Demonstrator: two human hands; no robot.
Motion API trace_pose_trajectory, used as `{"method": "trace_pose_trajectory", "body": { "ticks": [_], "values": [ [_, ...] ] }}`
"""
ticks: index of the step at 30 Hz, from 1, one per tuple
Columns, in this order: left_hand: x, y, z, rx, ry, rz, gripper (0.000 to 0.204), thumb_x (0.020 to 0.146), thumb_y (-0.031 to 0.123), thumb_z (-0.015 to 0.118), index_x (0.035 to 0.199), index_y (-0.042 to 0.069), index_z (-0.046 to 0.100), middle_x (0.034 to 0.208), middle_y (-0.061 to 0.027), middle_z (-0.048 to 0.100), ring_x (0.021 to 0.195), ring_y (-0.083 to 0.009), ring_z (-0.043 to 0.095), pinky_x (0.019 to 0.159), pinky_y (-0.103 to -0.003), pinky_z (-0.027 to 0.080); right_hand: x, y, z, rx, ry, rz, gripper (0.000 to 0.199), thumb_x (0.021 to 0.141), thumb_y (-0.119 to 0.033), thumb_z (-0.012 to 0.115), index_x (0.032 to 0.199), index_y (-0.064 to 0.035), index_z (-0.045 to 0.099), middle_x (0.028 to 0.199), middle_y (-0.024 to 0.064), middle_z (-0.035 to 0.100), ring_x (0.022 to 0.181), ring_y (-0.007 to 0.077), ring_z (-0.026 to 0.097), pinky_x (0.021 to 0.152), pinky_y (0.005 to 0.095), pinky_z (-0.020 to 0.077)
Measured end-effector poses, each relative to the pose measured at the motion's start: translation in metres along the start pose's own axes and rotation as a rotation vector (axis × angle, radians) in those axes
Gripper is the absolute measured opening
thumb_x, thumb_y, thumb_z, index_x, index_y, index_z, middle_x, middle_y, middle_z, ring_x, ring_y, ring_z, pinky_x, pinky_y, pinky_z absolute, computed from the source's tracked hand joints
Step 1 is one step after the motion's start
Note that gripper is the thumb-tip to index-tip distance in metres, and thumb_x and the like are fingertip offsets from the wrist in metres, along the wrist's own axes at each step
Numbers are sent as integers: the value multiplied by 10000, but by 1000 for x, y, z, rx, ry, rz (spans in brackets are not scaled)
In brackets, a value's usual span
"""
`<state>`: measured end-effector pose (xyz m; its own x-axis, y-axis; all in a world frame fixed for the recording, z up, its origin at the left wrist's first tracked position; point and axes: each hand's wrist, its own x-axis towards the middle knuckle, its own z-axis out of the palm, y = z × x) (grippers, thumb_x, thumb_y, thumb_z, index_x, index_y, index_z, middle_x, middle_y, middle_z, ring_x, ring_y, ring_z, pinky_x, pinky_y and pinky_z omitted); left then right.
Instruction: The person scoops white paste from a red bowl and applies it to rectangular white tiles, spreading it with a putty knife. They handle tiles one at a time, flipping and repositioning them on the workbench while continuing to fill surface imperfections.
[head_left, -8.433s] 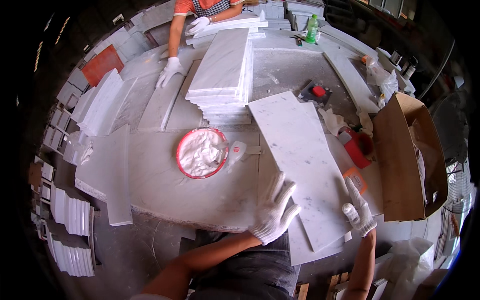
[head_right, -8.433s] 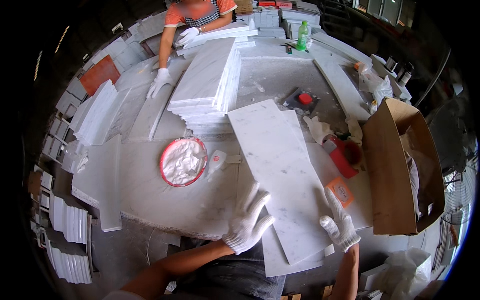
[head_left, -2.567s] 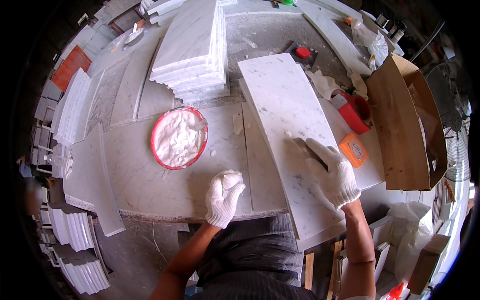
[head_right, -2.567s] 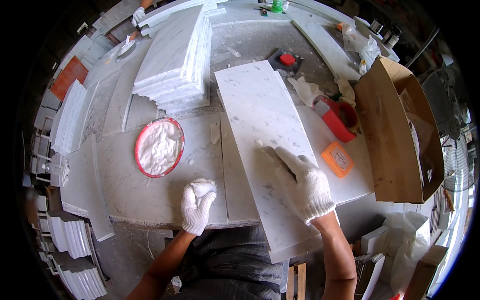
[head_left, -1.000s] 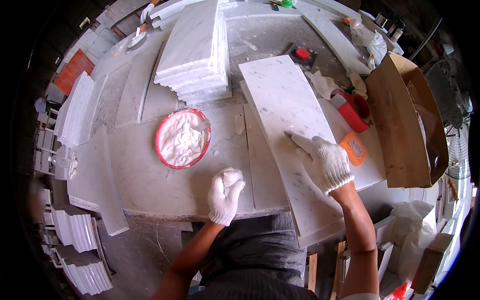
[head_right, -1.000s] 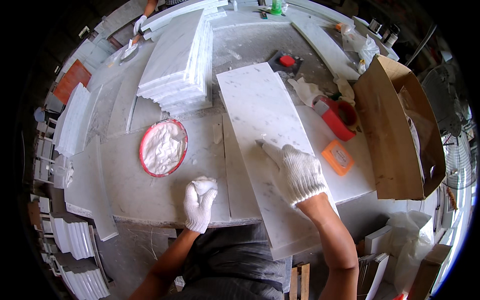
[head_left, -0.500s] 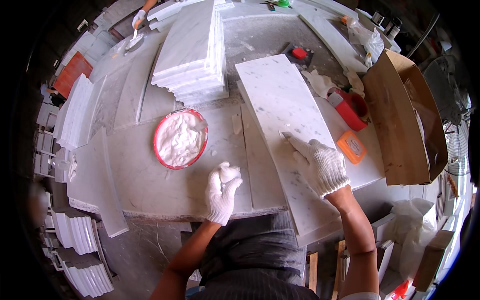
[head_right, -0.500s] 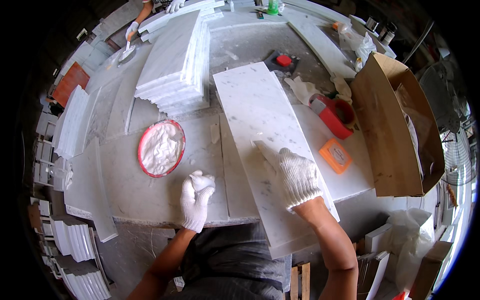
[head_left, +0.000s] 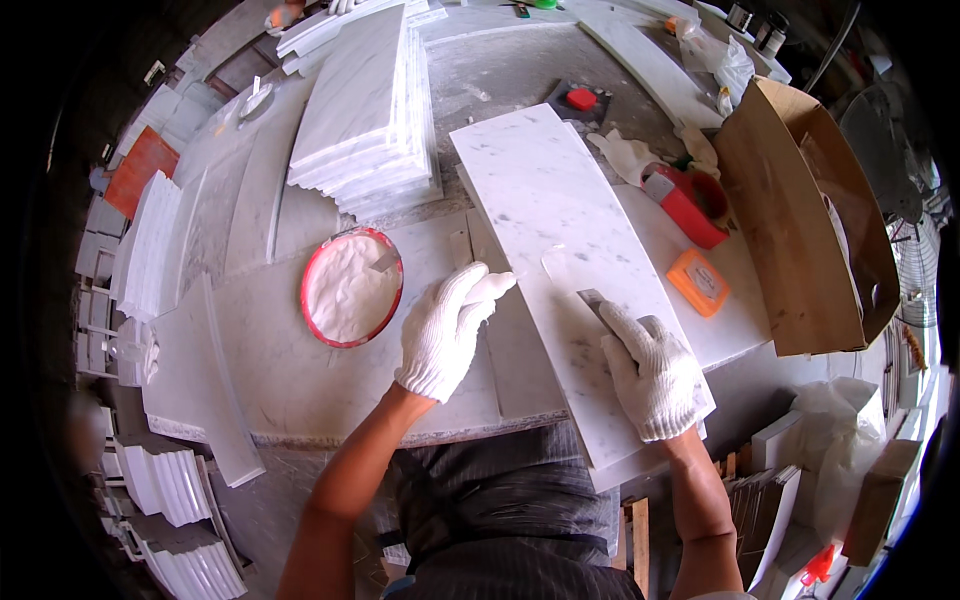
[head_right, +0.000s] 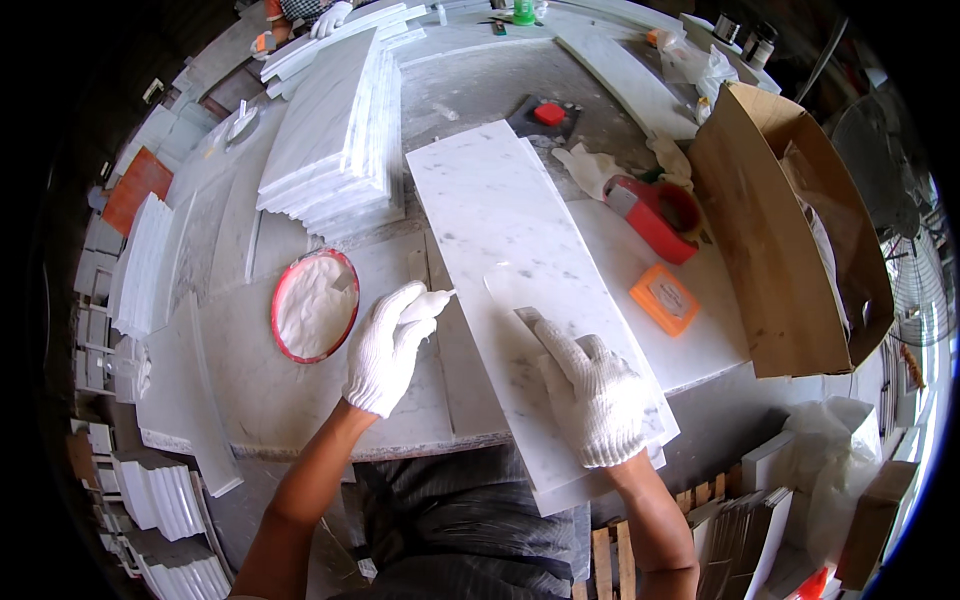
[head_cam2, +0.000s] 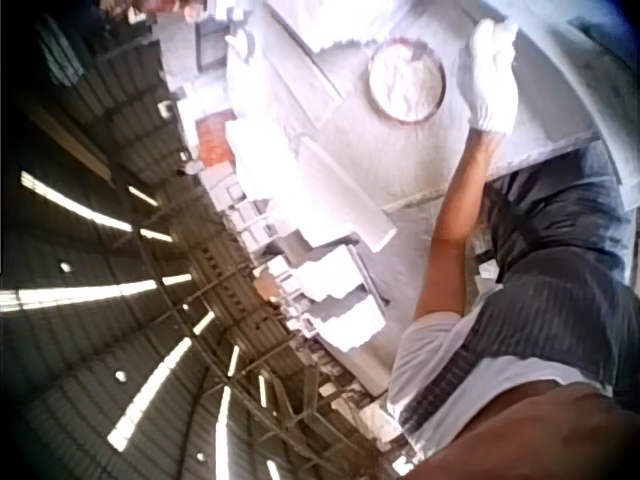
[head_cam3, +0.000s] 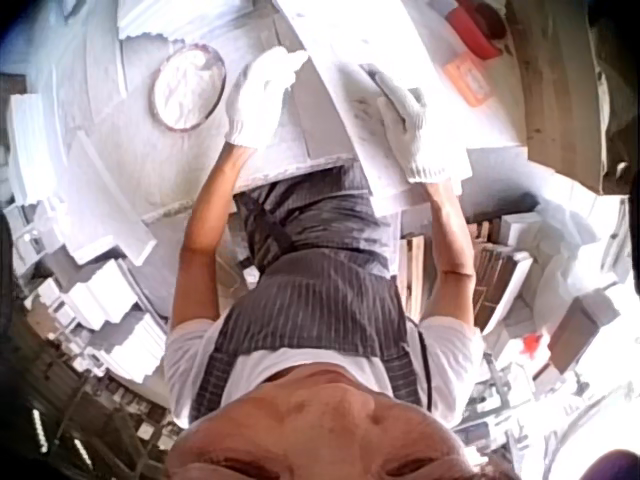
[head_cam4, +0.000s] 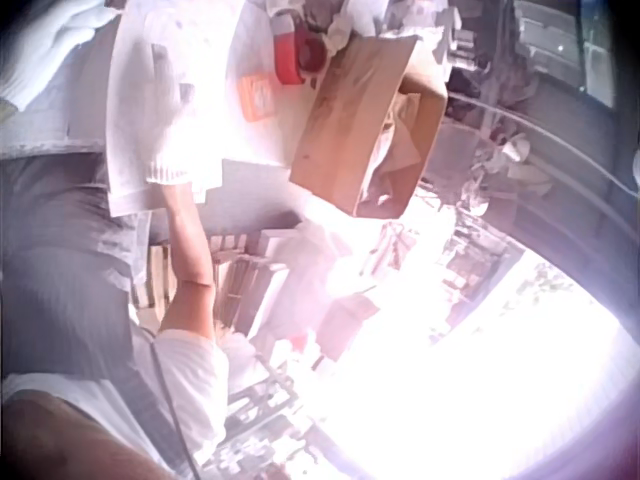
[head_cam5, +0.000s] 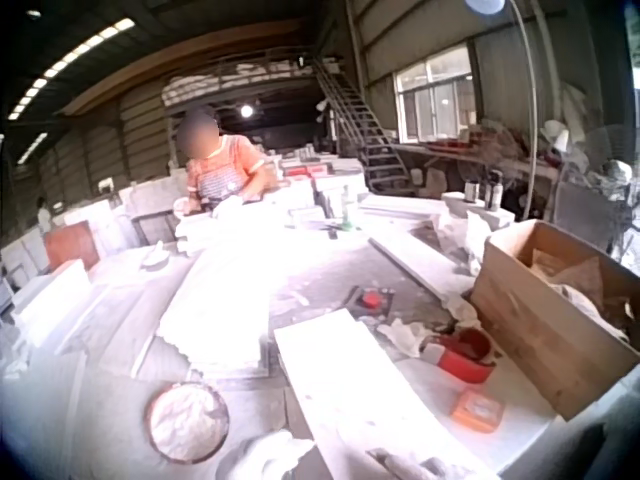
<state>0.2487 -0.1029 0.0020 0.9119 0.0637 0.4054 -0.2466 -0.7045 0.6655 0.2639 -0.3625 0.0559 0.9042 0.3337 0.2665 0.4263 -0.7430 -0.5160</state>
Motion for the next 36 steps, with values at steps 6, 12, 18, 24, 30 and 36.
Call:
{"method": "trace_pose_trajectory", "body": {
  "ticks": [6,12,18,24,30,36],
  "values": [
    [25,5,9,321,62,140,379,837,96,676,1210,114,615,1138,-93,655,998,-329,638,813,-426,527,0,0,-2,135,19,71,345,834,-79,688,1179,-91,699,791,141,640,730,299,645,683,383,513],
    [32,6,13,506,63,225,397,806,89,681,1196,141,630,1128,-73,642,1070,-327,628,844,-427,531,0,6,1,142,59,23,426,826,-118,708,1245,-186,675,744,123,616,641,302,632,596,394,509],
    [35,10,12,561,48,243,412,784,60,650,1187,144,635,1143,-73,629,1121,-332,607,867,-444,526,0,9,3,139,53,26,436,832,-137,711,1261,-197,666,743,122,612,635,302,628,590,397,506],
    [36,13,13,631,72,276,381,797,76,632,1171,145,637,1119,-75,625,1098,-317,612,853,-443,524,0,9,3,139,49,20,441,836,-145,711,1271,-195,660,734,118,607,623,295,622,584,394,503],
    [36,14,13,653,70,300,381,796,92,635,1172,151,630,1115,-65,617,1093,-306,611,824,-441,522,0,10,3,137,51,14,448,834,-148,715,1276,-193,656,727,118,604,614,292,619,579,395,500],
    [36,14,14,672,75,312,397,793,99,640,1185,160,621,1115,-55,604,1095,-296,605,820,-448,513,0,5,0,162,20,73,386,837,-113,706,1222,-115,677,776,139,629,689,305,629,647,389,502]
  ]
}}
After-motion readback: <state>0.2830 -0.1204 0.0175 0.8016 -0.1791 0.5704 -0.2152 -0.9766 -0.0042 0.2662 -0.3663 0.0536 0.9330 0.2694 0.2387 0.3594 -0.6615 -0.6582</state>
